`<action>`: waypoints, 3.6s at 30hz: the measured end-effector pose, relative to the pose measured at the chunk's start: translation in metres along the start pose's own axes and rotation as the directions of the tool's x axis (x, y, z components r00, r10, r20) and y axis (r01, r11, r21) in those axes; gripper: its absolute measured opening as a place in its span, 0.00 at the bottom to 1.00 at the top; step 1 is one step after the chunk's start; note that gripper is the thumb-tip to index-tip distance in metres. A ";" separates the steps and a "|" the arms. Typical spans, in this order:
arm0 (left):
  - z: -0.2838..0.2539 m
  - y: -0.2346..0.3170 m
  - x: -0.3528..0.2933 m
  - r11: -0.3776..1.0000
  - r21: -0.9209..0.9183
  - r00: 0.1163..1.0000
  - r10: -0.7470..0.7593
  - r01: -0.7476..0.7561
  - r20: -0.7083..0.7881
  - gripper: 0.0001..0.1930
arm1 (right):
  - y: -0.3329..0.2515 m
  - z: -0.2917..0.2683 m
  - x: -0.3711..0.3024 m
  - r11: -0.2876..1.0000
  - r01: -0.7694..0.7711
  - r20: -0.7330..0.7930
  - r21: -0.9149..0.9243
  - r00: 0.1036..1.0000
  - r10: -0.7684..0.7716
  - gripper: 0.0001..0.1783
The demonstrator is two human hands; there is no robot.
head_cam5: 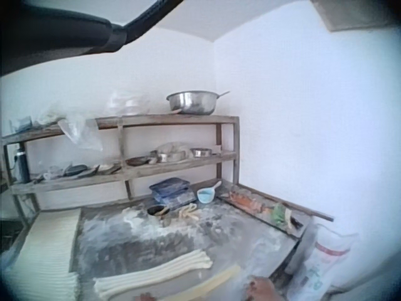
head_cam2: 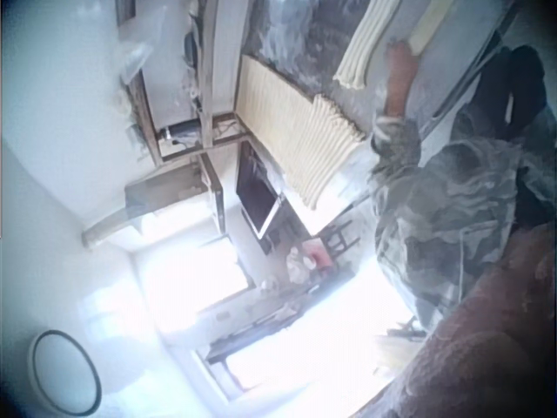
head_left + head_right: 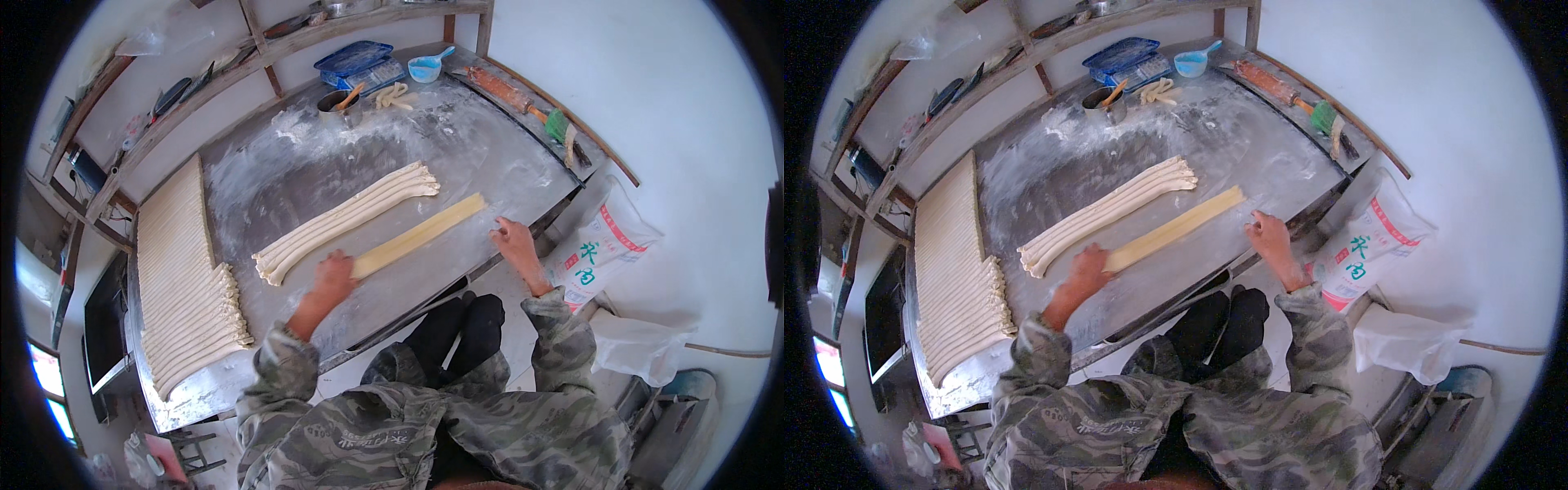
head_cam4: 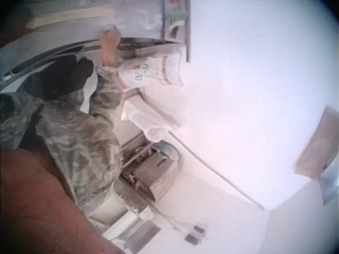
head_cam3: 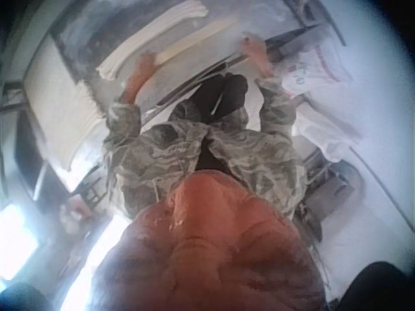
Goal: The person brushes flour onto a metal table, rolls and stacks dough strips by hand, weighs a portion on a digital scale, and cuts the stacked dough into segments using a large knife.
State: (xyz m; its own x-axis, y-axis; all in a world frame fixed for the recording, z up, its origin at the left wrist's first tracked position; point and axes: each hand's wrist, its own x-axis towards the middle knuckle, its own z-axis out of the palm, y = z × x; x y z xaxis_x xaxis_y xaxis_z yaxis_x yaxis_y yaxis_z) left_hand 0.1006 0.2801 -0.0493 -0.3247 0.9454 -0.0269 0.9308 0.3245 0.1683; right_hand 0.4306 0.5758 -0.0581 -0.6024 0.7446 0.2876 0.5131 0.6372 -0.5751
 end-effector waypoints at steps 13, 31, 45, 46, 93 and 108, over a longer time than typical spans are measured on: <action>0.029 0.085 0.070 0.992 -0.091 0.976 0.071 -0.091 -0.207 0.22 | -0.041 0.087 0.045 0.999 0.044 0.041 0.025 0.998 -0.045 0.27; 0.036 0.118 0.096 0.967 -0.202 0.978 0.124 -0.157 -0.167 0.22 | -0.081 0.060 0.092 0.954 0.297 0.668 0.033 0.703 -0.242 0.22; 0.059 0.124 0.101 0.913 -0.194 0.848 0.232 -0.359 -0.476 0.19 | -0.057 0.065 0.002 0.671 0.631 0.139 -0.389 0.760 -0.634 0.18; 0.059 0.122 0.099 0.910 -0.186 0.841 0.243 -0.370 -0.484 0.18 | -0.057 0.066 -0.005 0.648 0.636 0.089 -0.420 0.739 -0.668 0.20; 0.000 -0.024 -0.059 0.937 -0.154 0.842 0.201 -0.315 -0.500 0.14 | -0.157 0.131 -0.036 0.762 0.621 0.178 -0.181 0.783 -0.596 0.22; 0.013 -0.066 -0.097 0.963 -0.011 0.863 0.238 -0.271 -0.445 0.19 | -0.267 0.196 -0.072 0.745 0.664 0.252 -0.062 0.733 -0.632 0.27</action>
State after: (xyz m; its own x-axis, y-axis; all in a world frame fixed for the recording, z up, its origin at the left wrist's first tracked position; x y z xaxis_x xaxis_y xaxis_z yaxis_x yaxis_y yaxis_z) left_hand 0.0725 0.1675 -0.0705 -0.1336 0.8801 0.4557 0.9820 0.0558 0.1802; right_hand 0.2171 0.3132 -0.0755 -0.9199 0.0930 0.3810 0.0204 0.9815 -0.1902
